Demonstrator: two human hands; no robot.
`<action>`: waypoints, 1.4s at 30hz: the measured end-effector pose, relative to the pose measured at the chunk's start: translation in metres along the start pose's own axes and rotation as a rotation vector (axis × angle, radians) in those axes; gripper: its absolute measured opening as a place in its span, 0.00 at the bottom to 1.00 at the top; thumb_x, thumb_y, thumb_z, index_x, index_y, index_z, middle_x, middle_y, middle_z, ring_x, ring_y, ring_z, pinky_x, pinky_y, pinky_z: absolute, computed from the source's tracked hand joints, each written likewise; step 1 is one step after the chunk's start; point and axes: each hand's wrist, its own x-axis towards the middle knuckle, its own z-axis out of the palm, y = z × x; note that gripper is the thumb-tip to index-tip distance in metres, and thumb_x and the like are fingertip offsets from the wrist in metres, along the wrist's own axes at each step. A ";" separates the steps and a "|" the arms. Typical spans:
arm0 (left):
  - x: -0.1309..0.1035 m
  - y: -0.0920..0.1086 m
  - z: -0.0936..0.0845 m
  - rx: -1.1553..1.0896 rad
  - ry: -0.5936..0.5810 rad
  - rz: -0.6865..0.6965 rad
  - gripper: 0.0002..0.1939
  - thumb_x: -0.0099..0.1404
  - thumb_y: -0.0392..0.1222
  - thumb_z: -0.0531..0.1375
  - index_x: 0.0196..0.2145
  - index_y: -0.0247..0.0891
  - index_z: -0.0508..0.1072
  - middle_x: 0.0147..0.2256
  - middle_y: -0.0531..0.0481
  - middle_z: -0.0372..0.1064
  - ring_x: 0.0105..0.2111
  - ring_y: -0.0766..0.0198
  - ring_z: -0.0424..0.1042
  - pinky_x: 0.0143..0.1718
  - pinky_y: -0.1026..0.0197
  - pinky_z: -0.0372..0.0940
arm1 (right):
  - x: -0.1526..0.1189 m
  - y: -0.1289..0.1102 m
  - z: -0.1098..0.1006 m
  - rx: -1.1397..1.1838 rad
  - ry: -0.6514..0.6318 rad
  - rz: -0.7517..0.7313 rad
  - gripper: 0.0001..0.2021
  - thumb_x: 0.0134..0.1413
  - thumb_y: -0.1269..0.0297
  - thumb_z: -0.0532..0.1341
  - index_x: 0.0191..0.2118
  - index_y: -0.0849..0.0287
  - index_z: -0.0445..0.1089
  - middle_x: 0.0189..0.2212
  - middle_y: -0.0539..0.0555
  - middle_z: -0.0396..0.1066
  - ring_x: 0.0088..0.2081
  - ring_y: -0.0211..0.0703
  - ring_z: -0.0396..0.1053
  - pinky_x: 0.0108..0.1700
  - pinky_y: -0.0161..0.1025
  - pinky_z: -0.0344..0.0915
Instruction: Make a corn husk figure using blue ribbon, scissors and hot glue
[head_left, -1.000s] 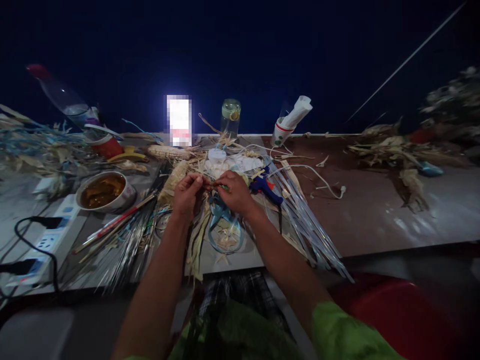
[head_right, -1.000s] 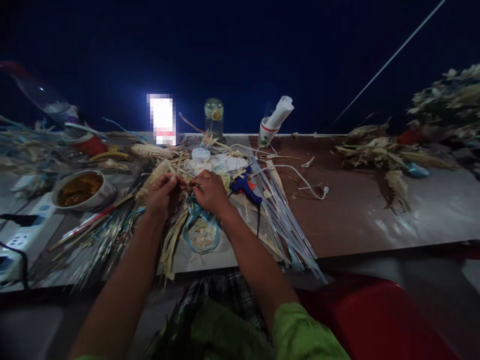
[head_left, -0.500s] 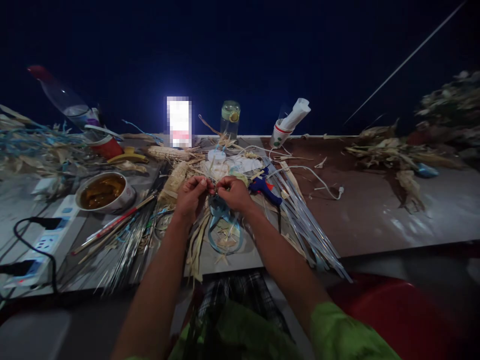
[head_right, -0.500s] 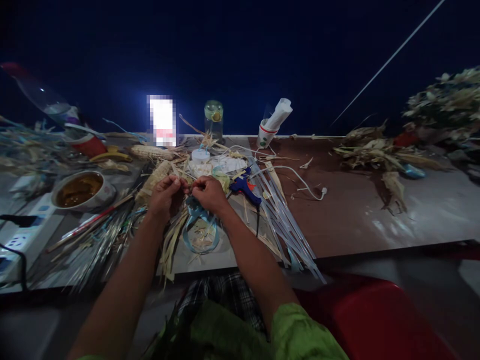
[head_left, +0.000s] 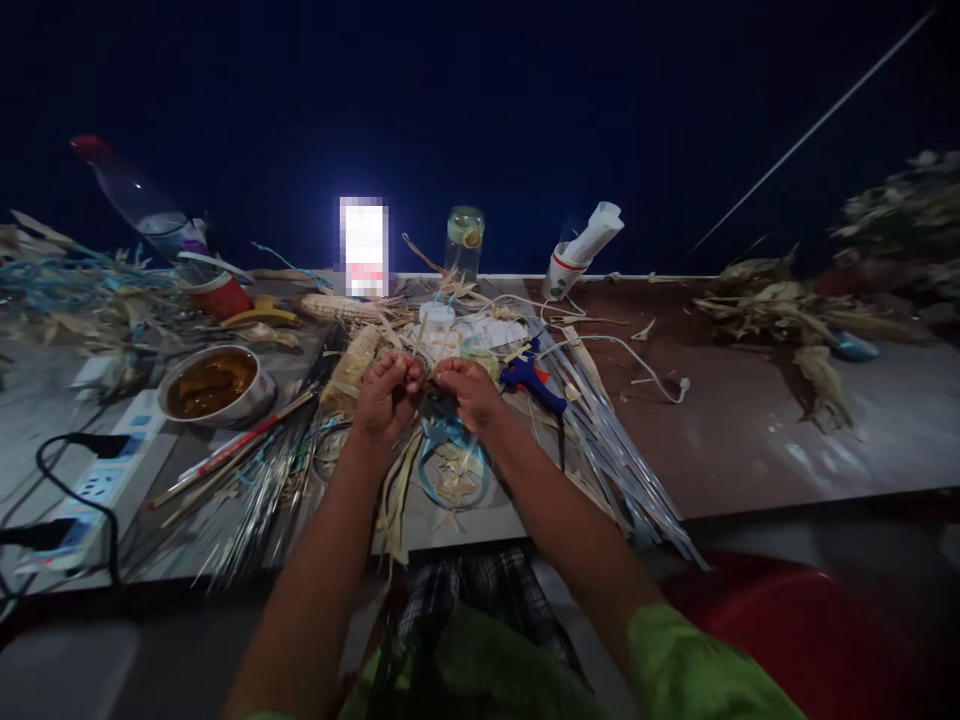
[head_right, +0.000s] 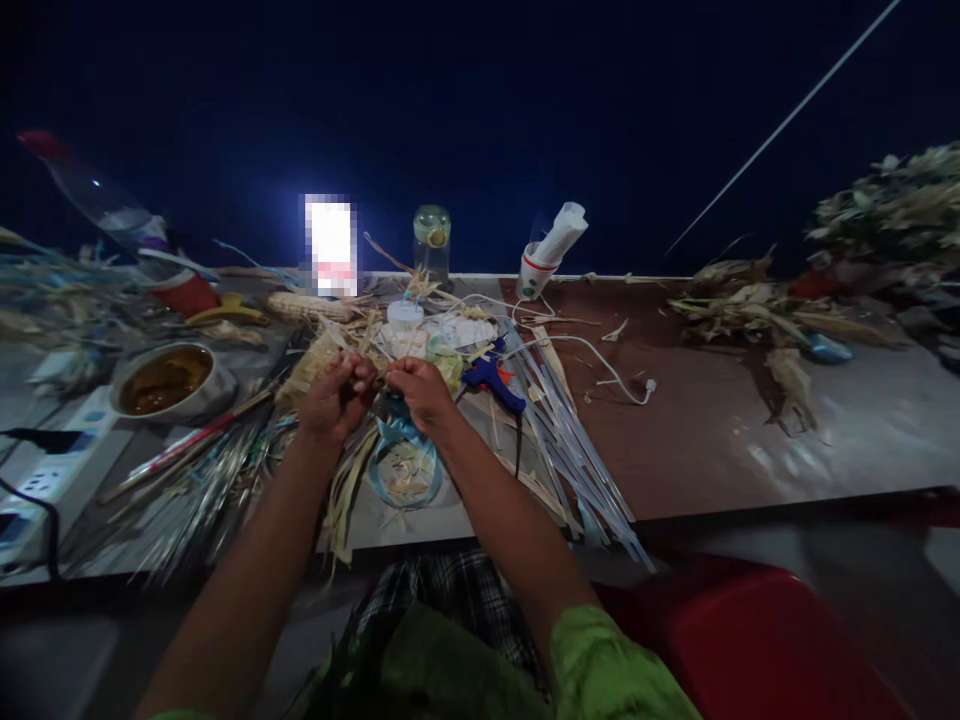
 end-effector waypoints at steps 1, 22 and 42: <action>0.000 0.001 -0.001 -0.012 0.011 0.003 0.09 0.50 0.37 0.65 0.26 0.34 0.67 0.22 0.55 0.60 0.19 0.76 0.58 0.24 0.69 0.61 | 0.000 -0.002 -0.002 -0.031 -0.038 -0.005 0.09 0.32 0.63 0.63 0.23 0.60 0.65 0.18 0.43 0.62 0.21 0.29 0.57 0.27 0.30 0.54; 0.007 0.014 -0.010 0.021 0.200 0.286 0.10 0.50 0.36 0.67 0.25 0.36 0.67 0.26 0.55 0.67 0.27 0.73 0.67 0.28 0.69 0.63 | -0.001 -0.045 -0.023 -0.881 0.294 -0.352 0.10 0.50 0.65 0.54 0.37 0.61 0.69 0.33 0.53 0.72 0.34 0.37 0.66 0.39 0.35 0.61; 0.007 0.014 -0.014 -0.053 0.154 0.301 0.11 0.48 0.37 0.68 0.27 0.36 0.69 0.27 0.54 0.68 0.30 0.71 0.68 0.33 0.66 0.66 | 0.018 -0.025 0.014 -1.787 -0.014 -0.054 0.17 0.48 0.64 0.58 0.46 0.62 0.66 0.41 0.63 0.73 0.44 0.54 0.71 0.41 0.42 0.65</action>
